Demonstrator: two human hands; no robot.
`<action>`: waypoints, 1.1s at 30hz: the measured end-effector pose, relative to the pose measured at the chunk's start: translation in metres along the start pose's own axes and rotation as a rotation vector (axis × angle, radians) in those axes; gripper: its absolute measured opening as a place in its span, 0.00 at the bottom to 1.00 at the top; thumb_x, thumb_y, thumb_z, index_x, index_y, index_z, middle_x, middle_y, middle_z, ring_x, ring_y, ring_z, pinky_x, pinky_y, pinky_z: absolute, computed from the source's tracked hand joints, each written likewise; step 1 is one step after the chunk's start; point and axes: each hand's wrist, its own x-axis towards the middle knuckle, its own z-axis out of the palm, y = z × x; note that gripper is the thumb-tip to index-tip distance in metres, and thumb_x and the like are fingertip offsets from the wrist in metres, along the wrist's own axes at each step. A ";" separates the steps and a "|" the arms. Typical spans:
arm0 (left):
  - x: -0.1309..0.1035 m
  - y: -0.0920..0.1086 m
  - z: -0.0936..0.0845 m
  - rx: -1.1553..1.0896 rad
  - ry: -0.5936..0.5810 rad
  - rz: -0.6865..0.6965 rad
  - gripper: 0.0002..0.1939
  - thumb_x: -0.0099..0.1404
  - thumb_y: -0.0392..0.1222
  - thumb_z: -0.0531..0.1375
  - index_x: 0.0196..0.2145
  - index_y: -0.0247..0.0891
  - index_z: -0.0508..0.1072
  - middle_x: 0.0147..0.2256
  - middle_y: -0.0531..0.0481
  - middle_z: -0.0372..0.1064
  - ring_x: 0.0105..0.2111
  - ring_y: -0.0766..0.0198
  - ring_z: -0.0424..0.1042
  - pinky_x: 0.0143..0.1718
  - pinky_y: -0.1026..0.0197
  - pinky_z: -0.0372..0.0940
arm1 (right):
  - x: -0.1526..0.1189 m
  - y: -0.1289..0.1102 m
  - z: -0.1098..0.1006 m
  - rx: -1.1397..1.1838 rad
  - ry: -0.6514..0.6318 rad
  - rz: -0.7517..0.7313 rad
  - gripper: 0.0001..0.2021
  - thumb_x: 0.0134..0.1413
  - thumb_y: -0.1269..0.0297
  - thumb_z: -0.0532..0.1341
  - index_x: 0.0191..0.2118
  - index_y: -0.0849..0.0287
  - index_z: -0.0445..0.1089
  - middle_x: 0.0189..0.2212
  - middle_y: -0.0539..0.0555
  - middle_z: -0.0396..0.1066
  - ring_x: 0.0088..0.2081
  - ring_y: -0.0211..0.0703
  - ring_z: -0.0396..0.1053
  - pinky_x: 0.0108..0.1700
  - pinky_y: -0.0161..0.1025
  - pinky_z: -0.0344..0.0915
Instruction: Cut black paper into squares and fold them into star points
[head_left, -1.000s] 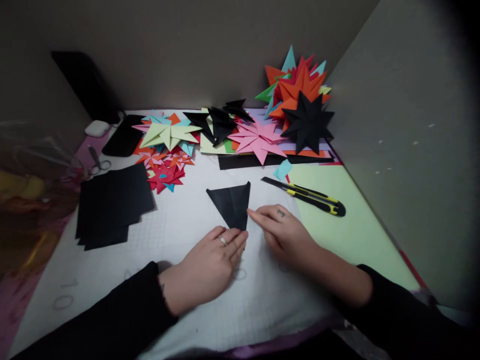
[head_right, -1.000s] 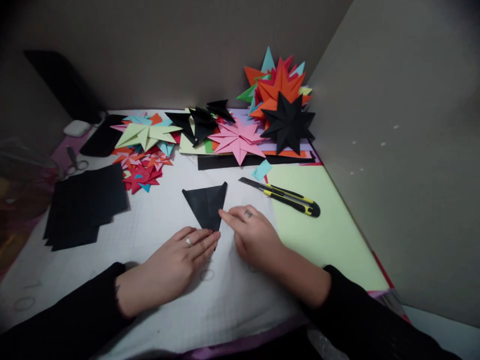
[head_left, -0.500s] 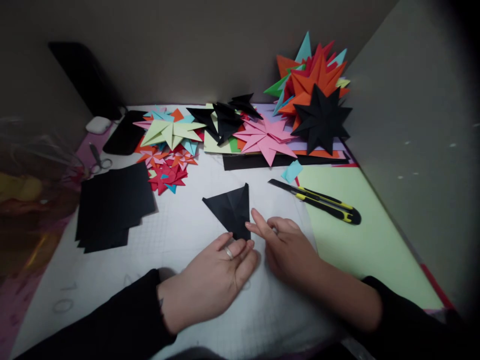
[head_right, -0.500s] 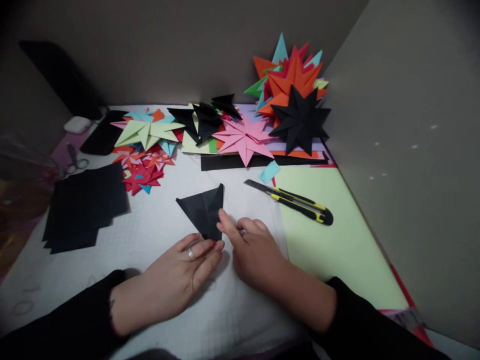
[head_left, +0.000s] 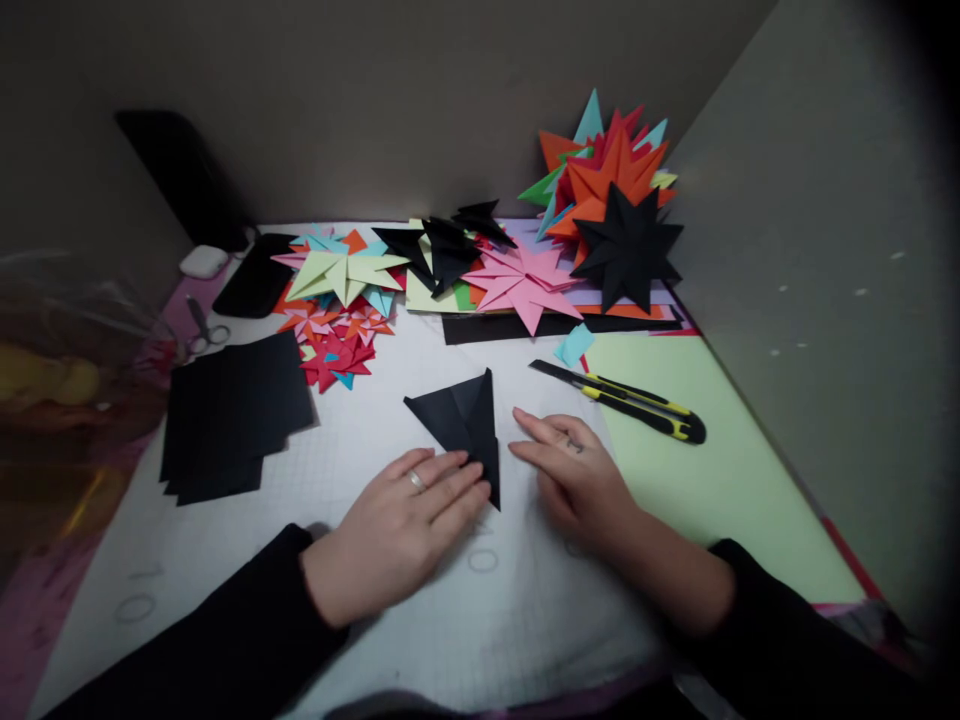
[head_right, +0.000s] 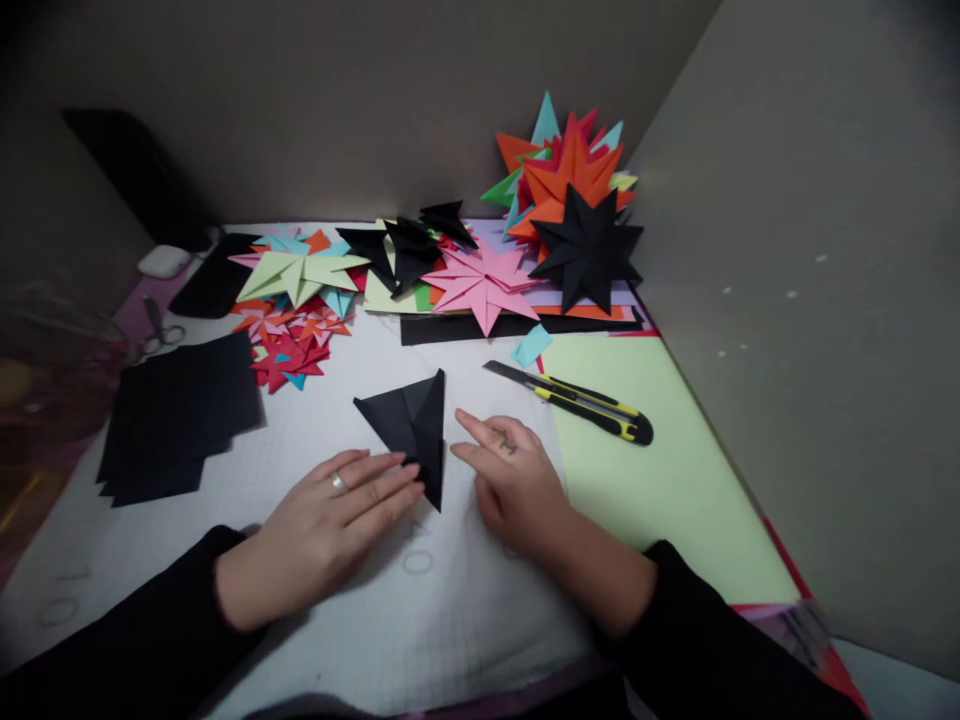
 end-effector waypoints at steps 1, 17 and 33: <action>-0.001 -0.003 0.002 0.034 -0.017 -0.025 0.17 0.67 0.31 0.48 0.50 0.30 0.69 0.48 0.42 0.72 0.50 0.54 0.67 0.47 0.50 0.64 | 0.000 0.001 0.000 -0.030 -0.004 -0.025 0.23 0.44 0.79 0.53 0.47 0.56 0.69 0.59 0.57 0.61 0.48 0.52 0.59 0.47 0.52 0.62; -0.004 -0.009 0.016 0.009 -0.216 -0.067 0.20 0.65 0.29 0.51 0.54 0.25 0.66 0.53 0.35 0.66 0.53 0.55 0.65 0.53 0.52 0.64 | 0.006 -0.006 0.004 0.040 -0.201 -0.209 0.24 0.47 0.78 0.53 0.53 0.64 0.66 0.53 0.61 0.67 0.54 0.52 0.59 0.52 0.54 0.63; 0.004 -0.008 0.014 0.032 -0.223 -0.224 0.21 0.64 0.29 0.50 0.55 0.27 0.62 0.52 0.35 0.64 0.51 0.53 0.64 0.50 0.50 0.63 | 0.009 -0.005 0.004 0.128 -0.203 -0.152 0.25 0.47 0.80 0.51 0.52 0.61 0.66 0.52 0.60 0.68 0.53 0.51 0.60 0.51 0.54 0.66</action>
